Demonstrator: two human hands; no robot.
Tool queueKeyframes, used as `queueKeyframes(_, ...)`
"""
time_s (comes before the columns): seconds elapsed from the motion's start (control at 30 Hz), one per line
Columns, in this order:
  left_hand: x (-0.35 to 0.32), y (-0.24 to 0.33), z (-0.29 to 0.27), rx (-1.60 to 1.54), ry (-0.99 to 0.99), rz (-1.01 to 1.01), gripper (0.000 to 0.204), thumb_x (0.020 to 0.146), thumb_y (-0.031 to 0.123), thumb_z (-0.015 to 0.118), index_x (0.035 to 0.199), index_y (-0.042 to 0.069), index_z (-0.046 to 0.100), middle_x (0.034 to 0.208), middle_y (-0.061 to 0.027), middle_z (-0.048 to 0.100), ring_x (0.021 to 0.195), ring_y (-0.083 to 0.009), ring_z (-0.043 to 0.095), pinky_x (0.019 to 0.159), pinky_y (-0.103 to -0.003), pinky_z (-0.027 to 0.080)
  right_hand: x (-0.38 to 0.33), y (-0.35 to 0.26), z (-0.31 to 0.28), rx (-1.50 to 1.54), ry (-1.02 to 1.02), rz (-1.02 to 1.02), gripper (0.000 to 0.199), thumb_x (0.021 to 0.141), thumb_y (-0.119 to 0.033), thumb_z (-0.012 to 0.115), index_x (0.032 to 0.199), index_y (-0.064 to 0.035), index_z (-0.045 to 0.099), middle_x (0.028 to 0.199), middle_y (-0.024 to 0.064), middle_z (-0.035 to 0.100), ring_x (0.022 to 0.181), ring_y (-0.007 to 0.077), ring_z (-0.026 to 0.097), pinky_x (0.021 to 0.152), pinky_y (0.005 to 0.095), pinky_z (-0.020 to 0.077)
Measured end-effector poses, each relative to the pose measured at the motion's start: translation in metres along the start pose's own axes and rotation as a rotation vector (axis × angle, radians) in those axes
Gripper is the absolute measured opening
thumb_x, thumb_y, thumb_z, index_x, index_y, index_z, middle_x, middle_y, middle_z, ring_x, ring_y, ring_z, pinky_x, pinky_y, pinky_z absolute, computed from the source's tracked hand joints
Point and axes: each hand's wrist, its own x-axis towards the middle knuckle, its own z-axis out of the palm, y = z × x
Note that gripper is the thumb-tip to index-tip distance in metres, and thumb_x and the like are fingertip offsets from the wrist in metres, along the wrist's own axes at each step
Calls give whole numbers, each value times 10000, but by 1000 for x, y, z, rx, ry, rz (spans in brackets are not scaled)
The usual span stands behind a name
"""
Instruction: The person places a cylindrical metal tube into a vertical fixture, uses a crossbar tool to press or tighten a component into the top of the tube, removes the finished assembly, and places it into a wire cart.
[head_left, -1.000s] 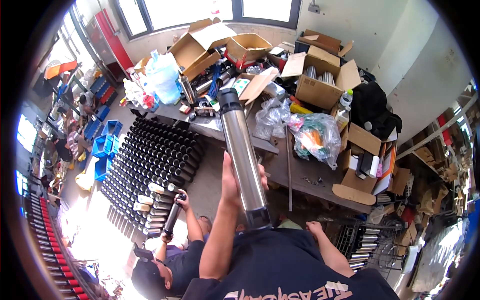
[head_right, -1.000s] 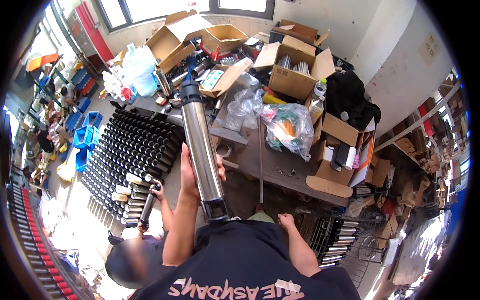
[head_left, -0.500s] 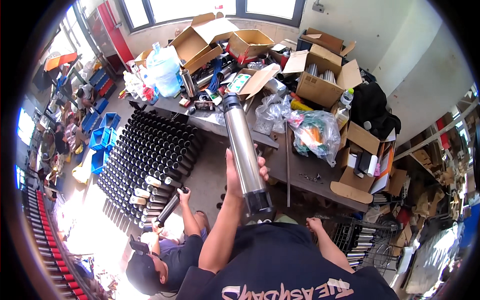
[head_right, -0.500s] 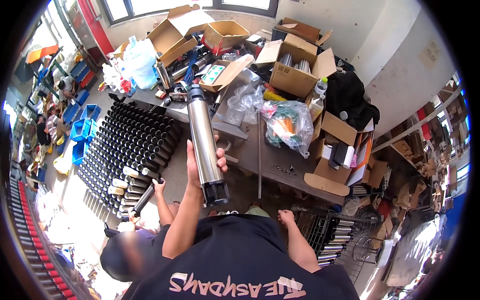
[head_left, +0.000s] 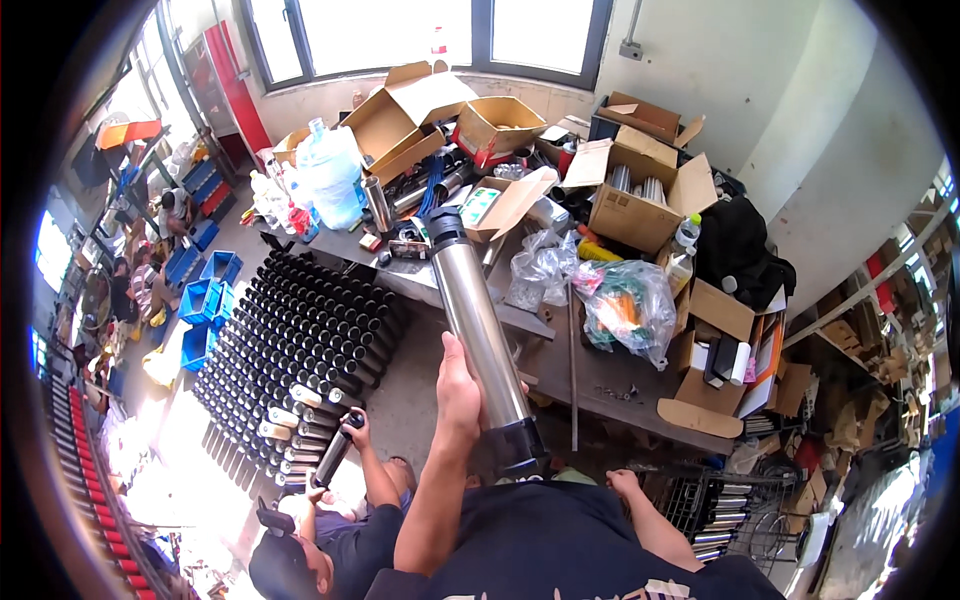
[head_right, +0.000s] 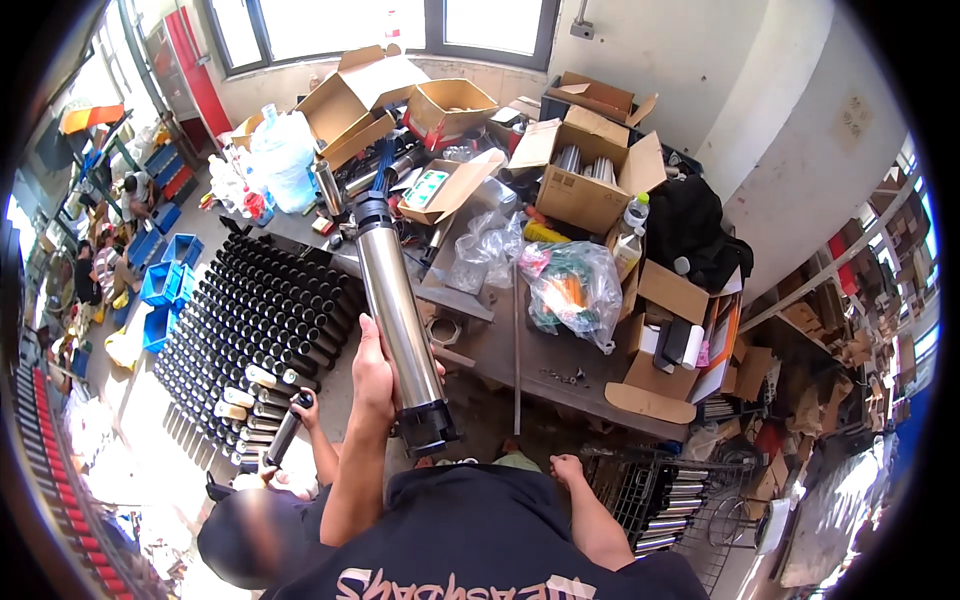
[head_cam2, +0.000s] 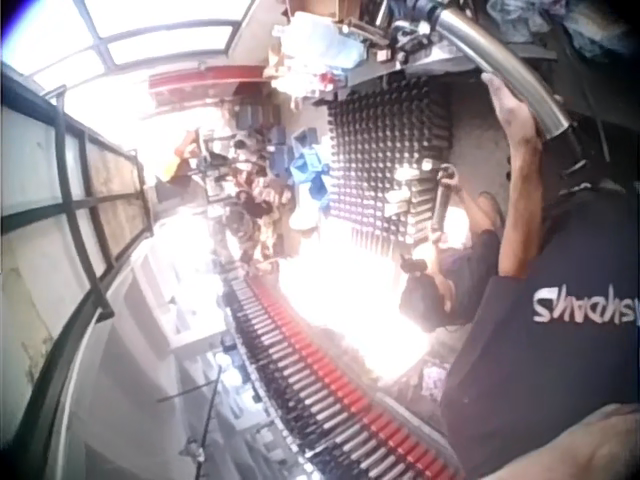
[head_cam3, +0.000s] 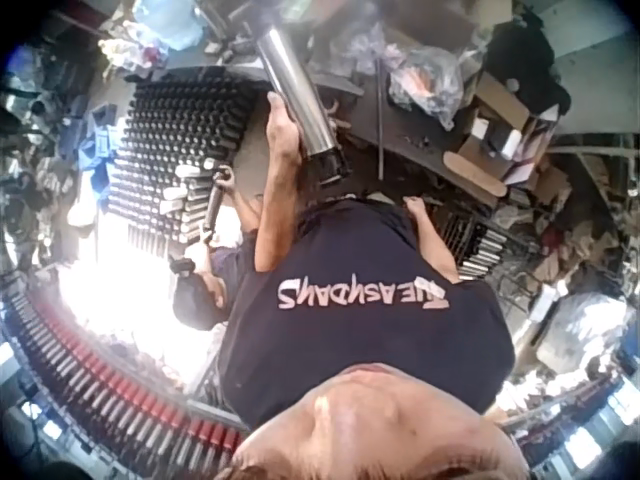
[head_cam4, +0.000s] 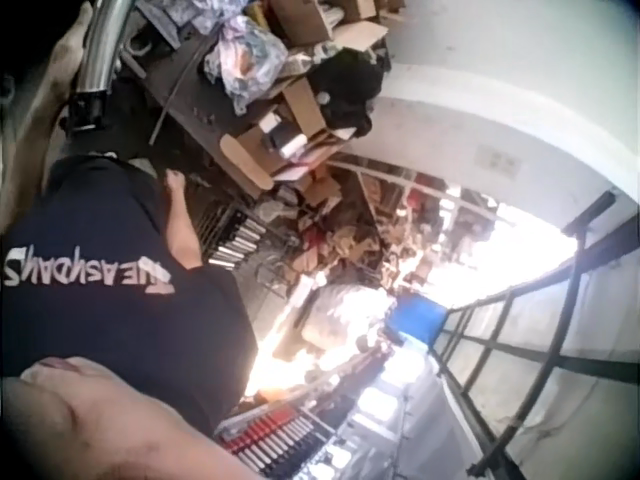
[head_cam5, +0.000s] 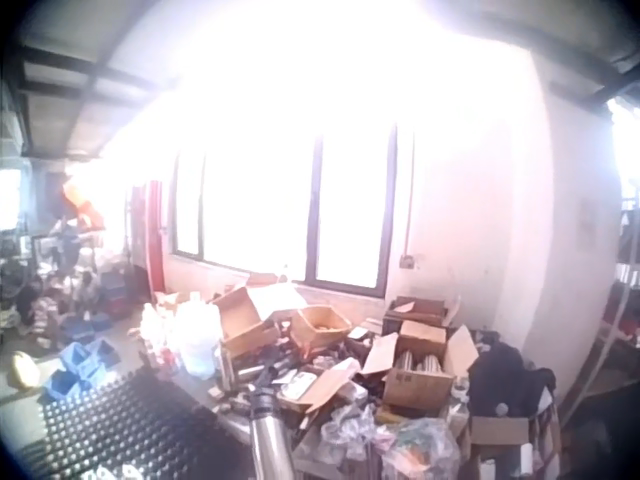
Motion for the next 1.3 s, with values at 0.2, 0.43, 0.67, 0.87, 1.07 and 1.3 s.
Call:
queueKeyframes(0.2, 3, -1, -3, -160, -124, -74, 769, 1034, 660, 178, 1174, -2, 543, 901, -180, 656, 723, -313, 692, 652, -455, 594, 21, -10, 11, 64, -46, -57, 238, 947, -276, 676, 921, -42, 714, 757, 53, 687, 602, 128, 614, 493, 288, 459)
queueKeyframes(0.43, 9, -17, 8, -673, -465, 14, 686, 1042, 588, 244, 1489, 86, 381, 959, -179, 566, 718, -286, 598, 651, -449, 534, 37, -3, 21, 66, -54, -73, 261, 955, -295, 670, 982, -36, 696, 791, 44, 686, 603, 130, 603, 497, 289, 452)
queueKeyframes(0.67, 12, -11, 11, -530, -354, -76, 690, 1032, 626, 218, 1352, 79, 490, 948, -201, 617, 735, -337, 646, 659, -468, 569, 23, 9, 13, -21, -28, -89, 267, 914, -297, 685, 933, -33, 725, 744, 56, 695, 575, 141, 599, 501, 307, 470)
queueKeyframes(0.87, 4, -8, 8, -287, -187, -84, 735, 1030, 658, 179, 1187, 33, 534, 921, -187, 642, 744, -339, 674, 665, -471, 580, 5, 0, 12, -94, 29, -64, 293, 896, -315, 693, 894, -28, 749, 738, 62, 705, 575, 152, 618, 528, 320, 499)
queueKeyframes(1.07, 6, -10, 7, -317, -236, -101, 759, 1024, 673, 196, 1191, 16, 538, 934, -179, 645, 746, -330, 670, 684, -471, 577, 33, 12, 16, -82, -20, -213, 294, 895, -311, 673, 801, -41, 739, 657, 52, 671, 541, 166, 606, 511, 335, 486)
queueKeyframes(1.3, -1, -10, 14, -566, -437, -65, 725, 1029, 633, 215, 1508, 106, 353, 925, -194, 578, 689, -313, 623, 629, -473, 551, 22, 9, 26, 68, -11, -105, 276, 939, -290, 682, 951, -19, 734, 800, 69, 723, 672, 158, 657, 617, 314, 524)
